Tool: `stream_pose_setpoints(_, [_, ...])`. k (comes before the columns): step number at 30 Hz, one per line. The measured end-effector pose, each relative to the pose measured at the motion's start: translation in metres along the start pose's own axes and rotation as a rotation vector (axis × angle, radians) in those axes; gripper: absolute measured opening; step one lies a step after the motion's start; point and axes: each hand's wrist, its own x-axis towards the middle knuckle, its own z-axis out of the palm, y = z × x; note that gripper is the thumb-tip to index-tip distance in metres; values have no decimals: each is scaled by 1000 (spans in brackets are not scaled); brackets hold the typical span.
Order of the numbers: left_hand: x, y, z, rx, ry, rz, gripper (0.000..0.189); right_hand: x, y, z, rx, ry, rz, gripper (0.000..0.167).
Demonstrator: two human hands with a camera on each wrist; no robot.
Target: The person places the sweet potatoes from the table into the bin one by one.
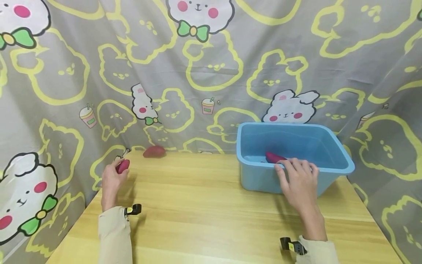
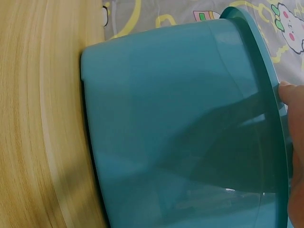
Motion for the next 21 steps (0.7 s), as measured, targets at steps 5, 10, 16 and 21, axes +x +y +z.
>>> stream_pose_setpoints(5, [-1,2,-3,3,0,-29,51,0,0,0,-16,-22,10,29])
stream_pose_setpoints(10, [-3,-1,-3,2,16,-18,51,-1,0,2,-16,-23,6,25])
stream_pose_setpoints(16, [-2,2,-4,-32,45,-11,50,-3,0,3,-9,-9,-3,24])
stream_pose_setpoints(21, [3,8,-4,-74,93,26,50,-1,0,1,0,6,-3,25])
